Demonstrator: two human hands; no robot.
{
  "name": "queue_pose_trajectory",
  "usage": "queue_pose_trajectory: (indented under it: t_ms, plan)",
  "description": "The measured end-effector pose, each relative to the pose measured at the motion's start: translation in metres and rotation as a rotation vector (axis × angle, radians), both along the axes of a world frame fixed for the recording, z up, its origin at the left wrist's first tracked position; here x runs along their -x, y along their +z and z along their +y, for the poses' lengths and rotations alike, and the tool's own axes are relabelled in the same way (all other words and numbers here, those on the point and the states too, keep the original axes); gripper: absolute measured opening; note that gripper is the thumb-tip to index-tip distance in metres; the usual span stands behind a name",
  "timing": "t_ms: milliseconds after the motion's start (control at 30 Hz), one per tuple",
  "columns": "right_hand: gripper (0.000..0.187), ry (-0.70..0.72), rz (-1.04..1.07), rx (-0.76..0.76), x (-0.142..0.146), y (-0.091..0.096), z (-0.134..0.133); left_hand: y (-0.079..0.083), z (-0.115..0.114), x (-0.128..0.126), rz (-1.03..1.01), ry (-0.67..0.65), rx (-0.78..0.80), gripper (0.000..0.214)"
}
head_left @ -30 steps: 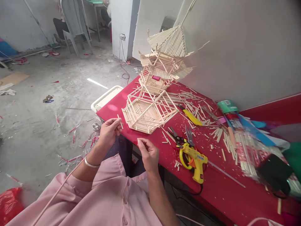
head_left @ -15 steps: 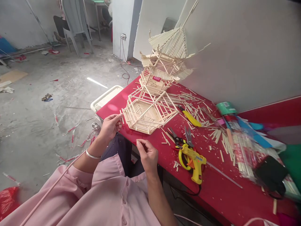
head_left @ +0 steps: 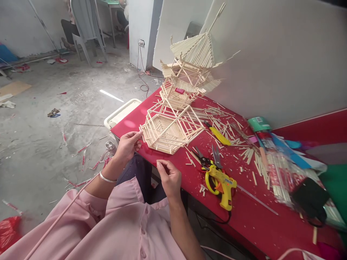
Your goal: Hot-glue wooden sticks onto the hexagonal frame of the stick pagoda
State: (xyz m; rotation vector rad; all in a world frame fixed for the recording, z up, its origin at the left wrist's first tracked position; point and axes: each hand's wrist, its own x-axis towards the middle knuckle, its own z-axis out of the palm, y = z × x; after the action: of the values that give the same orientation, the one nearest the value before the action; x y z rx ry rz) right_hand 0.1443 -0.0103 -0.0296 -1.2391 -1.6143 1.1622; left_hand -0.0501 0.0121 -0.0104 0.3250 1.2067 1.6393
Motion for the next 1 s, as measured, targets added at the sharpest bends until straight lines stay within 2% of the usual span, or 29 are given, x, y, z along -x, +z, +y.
queue_pose_trajectory:
  t_ms: [133,233,433,633,733,900,1000]
  plan:
    - [0.025,-0.006,0.009,0.017,0.001,0.001,-0.001,0.004,-0.005,-0.002,-0.004,0.056,-0.037,0.038]
    - [0.025,-0.009,0.032,0.029,0.000,0.001,-0.002,0.010,-0.019,-0.014,-0.029,0.084,-0.065,0.036]
    - [0.030,-0.074,0.214,0.104,-0.006,0.000,-0.003,0.015,-0.049,-0.064,-0.181,-0.043,0.077,0.042]
    - [0.040,-0.176,0.285,0.240,-0.007,0.004,0.002,0.004,-0.042,-0.097,-0.268,-0.043,0.054,0.040]
    - [0.042,-0.197,0.303,0.286,-0.004,0.005,0.005,0.000,-0.038,-0.102,-0.272,-0.021,0.028,0.036]
    - [0.035,-0.140,0.368,0.336,0.003,0.007,0.012,-0.002,-0.035,-0.105,-0.256,0.014,0.002,0.031]
    - [0.033,-0.125,0.404,0.355,0.005,0.009,0.014,-0.005,-0.033,-0.106,-0.234,-0.010,-0.001,0.030]
